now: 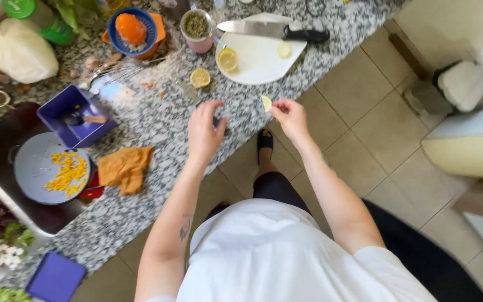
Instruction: The person washes a lemon, slices it on a cutting board, and arranges the slices in a salad bowl. They then retrieve a plate of boiled eggs from the refrigerator, break the eggs into halves, and add them to the bowl. Finally, the person places a lid on the salad container.
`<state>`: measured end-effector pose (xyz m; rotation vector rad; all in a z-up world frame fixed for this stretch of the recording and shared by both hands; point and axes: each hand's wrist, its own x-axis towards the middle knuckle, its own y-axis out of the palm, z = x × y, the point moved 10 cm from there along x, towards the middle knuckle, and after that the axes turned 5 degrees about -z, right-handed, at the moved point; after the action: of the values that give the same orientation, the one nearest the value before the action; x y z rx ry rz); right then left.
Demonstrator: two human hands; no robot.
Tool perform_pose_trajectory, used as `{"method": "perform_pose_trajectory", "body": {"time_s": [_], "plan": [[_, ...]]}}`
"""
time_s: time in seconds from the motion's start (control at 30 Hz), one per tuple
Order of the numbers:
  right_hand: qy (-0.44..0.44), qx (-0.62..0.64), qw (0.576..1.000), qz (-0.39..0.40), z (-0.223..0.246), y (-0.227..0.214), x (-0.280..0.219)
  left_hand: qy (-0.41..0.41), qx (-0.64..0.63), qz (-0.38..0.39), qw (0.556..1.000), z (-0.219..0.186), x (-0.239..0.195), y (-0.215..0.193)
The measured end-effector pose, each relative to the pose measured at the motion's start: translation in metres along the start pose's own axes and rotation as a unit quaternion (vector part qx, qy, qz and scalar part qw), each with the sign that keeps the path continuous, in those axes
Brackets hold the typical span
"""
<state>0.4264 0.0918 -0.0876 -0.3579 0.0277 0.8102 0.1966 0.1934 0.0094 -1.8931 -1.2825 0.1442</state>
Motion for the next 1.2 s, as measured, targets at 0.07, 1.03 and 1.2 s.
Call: {"method": "perform_pose_trajectory", "body": {"time_s": [0.07,1.03,1.2], "plan": [[-0.008,-0.043,0.999,0.022,0.001,0.006,0.054,-0.006,0.087,-0.021,0.996,0.003,0.044,0.026],[-0.193,-0.319,0.921,0.115,0.115,-0.019,0.136,-0.092,-0.098,0.019,0.991,0.003,0.15,0.105],[-0.033,-0.242,0.966,0.078,0.074,-0.02,0.112,-0.06,-0.096,0.007,0.994,-0.014,0.155,0.089]]}}
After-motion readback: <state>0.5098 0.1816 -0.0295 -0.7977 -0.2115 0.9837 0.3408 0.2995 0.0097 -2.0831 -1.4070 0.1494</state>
